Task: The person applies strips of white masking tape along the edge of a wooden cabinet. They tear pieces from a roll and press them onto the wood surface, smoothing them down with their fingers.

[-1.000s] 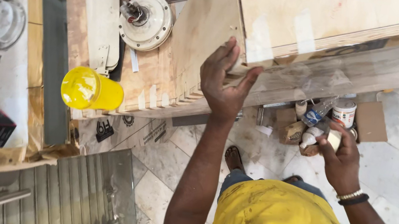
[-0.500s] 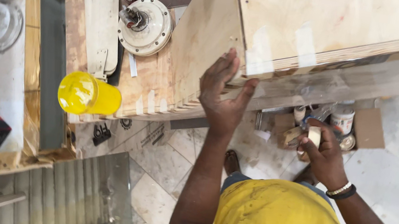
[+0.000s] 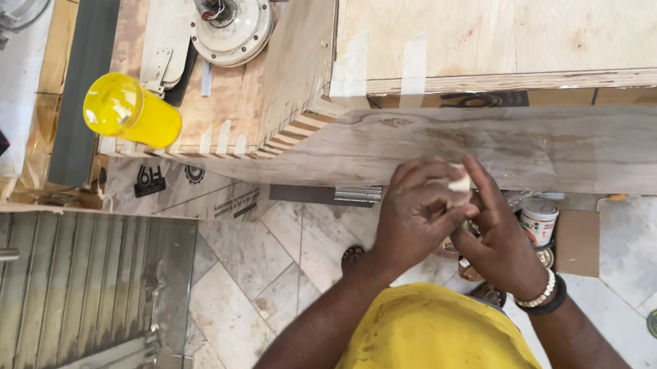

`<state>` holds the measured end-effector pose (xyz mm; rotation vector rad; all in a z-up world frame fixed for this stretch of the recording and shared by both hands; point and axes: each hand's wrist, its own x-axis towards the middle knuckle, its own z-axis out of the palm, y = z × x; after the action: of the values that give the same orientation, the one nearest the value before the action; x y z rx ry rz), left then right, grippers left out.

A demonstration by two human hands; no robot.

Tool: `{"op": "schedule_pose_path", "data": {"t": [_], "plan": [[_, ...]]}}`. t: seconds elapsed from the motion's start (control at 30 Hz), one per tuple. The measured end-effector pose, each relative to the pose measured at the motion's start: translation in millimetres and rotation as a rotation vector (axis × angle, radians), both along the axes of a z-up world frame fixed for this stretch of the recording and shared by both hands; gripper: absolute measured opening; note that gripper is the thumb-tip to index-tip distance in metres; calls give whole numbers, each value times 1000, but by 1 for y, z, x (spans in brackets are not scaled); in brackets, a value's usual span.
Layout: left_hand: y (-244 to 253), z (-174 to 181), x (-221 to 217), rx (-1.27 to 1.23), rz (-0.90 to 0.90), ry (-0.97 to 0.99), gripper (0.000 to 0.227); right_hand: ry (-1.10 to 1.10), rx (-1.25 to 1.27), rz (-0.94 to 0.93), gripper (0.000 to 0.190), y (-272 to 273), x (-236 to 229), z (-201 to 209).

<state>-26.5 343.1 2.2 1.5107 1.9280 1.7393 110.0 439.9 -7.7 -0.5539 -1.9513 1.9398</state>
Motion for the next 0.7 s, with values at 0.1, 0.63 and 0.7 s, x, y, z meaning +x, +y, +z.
{"op": "schedule_pose_path", "data": {"t": [0.1,0.63,0.7], "plan": [[2,3,-12,44,-1,83,17,42,-87,81,84,-5,-1,-17],[2,43,-34,-410,-222,-34,81,258,192,-263,79,-6,22,-44],[8,17,-25,-225,-341,-315,61,239,230,-228,83,-4,26,-39]]}}
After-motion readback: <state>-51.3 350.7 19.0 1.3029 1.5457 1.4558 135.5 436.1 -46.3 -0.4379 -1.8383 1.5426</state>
